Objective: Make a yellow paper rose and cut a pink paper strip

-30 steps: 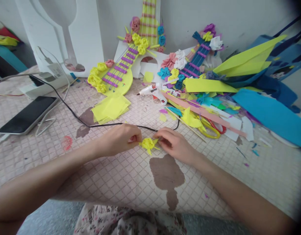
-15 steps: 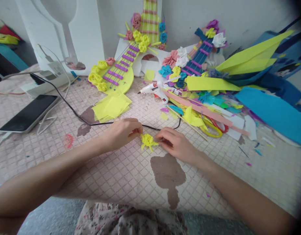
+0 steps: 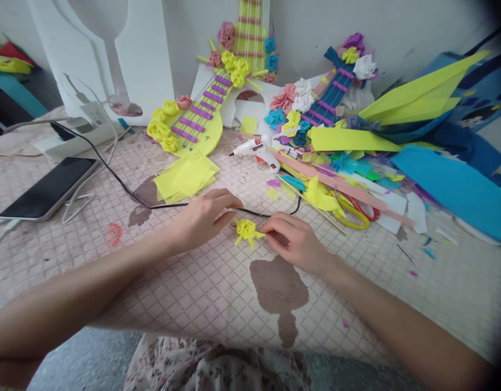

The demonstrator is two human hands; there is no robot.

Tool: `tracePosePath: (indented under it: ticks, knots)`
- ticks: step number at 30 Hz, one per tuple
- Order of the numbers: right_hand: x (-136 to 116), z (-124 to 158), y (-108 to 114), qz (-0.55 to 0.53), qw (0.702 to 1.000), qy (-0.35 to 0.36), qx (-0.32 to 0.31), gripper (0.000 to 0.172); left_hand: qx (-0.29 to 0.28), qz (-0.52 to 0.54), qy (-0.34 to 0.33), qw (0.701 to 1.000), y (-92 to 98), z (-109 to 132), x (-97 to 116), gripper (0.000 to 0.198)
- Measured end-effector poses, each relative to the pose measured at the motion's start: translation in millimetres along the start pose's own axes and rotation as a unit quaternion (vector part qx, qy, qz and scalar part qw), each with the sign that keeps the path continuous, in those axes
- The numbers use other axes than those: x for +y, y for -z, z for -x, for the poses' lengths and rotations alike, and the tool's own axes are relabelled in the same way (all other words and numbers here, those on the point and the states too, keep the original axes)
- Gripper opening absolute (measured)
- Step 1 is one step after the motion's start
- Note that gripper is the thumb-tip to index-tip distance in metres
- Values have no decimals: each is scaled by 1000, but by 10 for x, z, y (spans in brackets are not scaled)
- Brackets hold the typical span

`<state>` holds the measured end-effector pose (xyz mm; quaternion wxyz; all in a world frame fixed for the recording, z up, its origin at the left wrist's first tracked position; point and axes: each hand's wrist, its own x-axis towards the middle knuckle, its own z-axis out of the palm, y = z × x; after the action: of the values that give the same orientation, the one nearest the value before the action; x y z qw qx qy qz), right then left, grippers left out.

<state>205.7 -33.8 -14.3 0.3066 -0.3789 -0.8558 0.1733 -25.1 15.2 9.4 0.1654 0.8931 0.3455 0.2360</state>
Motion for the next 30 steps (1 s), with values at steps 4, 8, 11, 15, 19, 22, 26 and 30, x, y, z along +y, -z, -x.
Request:
tracePosePath:
  ticks: [4, 8, 11, 15, 19, 22, 26, 30]
  knots:
    - [-53, 8, -5, 5, 998, -40, 55, 10, 82, 20, -20, 996, 8, 16, 121, 14]
    - [-109, 8, -21, 45, 994, -63, 76, 12, 78, 0, -62, 995, -80, 75, 227, 27]
    - [-146, 4, -35, 78, 993, -50, 68, 11, 64, -34, -78, 994, -166, 116, 279, 31]
    - [-184, -9, -52, 123, 991, -14, 60, 11, 70, -80, -81, 991, -237, 133, 304, 18]
    - [-202, -16, -67, 164, 985, 10, 56, 14, 85, -114, -96, 985, -256, 129, 312, 11]
    - [-204, -15, -73, 180, 982, 24, 51, 15, 81, -125, -101, 984, -258, 131, 329, 10]
    - [-198, -17, -72, 188, 981, 26, 45, 17, 72, -123, -102, 985, -256, 133, 348, 7]
    - [-196, -26, -73, 187, 981, 21, 44, 17, 82, -127, -100, 983, -255, 126, 351, 9]
